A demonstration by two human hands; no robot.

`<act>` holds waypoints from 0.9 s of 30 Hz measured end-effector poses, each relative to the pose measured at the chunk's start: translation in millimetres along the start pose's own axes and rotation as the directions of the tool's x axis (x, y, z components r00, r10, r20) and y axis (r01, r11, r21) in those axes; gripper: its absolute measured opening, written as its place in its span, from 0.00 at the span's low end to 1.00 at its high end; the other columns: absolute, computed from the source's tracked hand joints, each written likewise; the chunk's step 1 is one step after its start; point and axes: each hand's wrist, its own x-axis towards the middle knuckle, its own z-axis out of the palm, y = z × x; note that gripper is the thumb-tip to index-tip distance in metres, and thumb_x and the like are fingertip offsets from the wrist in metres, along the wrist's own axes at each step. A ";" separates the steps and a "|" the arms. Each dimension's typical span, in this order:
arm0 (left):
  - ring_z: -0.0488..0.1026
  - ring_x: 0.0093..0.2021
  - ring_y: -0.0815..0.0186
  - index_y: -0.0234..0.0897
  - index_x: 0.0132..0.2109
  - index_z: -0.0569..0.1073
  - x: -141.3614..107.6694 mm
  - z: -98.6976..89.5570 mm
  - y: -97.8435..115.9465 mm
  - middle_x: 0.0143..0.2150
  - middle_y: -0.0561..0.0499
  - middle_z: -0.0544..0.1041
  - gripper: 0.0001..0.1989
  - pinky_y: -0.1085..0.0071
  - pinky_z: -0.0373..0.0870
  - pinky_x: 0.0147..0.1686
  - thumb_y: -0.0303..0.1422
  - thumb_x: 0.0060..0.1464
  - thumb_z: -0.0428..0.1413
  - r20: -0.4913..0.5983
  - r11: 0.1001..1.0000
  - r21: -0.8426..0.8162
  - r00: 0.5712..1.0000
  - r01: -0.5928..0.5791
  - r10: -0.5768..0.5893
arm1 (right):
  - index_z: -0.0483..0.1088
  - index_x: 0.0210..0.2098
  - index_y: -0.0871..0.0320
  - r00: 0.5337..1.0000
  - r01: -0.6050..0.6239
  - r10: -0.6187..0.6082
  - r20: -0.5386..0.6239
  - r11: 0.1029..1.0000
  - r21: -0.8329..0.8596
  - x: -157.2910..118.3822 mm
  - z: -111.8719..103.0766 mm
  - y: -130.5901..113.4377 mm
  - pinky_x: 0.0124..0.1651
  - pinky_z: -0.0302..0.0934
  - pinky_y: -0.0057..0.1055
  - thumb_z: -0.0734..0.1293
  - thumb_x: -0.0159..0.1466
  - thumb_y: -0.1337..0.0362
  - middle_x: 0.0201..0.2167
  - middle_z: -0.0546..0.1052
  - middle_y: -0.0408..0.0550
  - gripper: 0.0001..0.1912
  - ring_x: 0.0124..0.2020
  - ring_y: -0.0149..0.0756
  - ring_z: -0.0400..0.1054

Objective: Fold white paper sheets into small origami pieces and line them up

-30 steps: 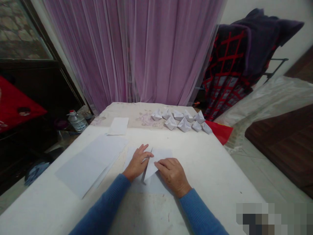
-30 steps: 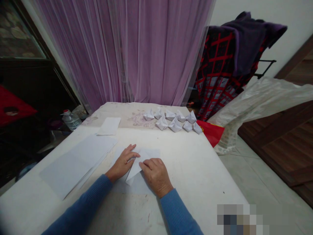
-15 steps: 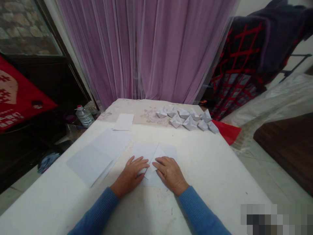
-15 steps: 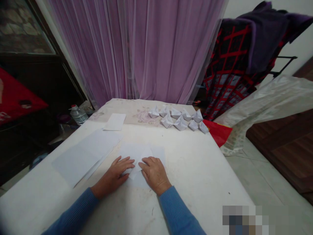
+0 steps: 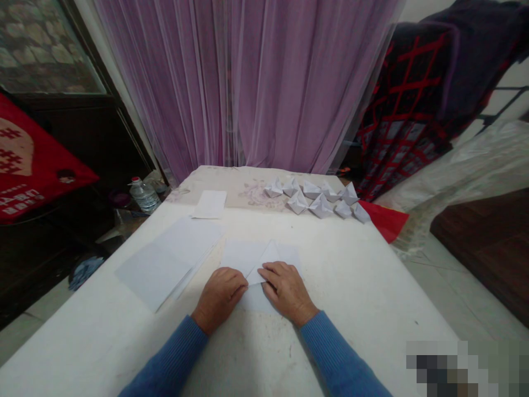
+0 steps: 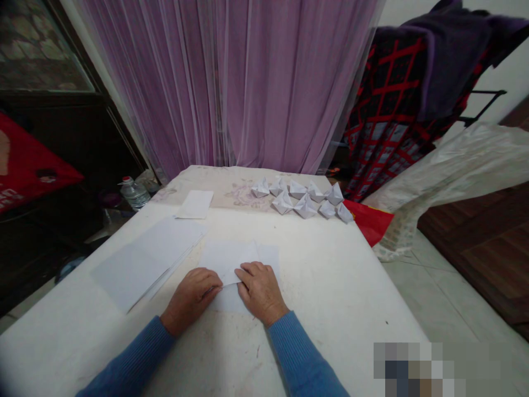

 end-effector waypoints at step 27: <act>0.68 0.49 0.57 0.39 0.31 0.70 -3.2 17.2 1.0 0.44 0.48 0.73 0.04 0.56 0.61 0.50 0.28 0.53 0.56 -0.119 0.956 0.041 0.951 0.292 -0.285 | 0.69 0.53 0.49 0.994 0.050 -0.050 0.099 0.999 -0.004 -12.3 -3.2 -31.0 0.56 0.50 0.43 0.64 0.64 0.65 0.54 0.71 0.50 0.17 0.54 0.42 0.61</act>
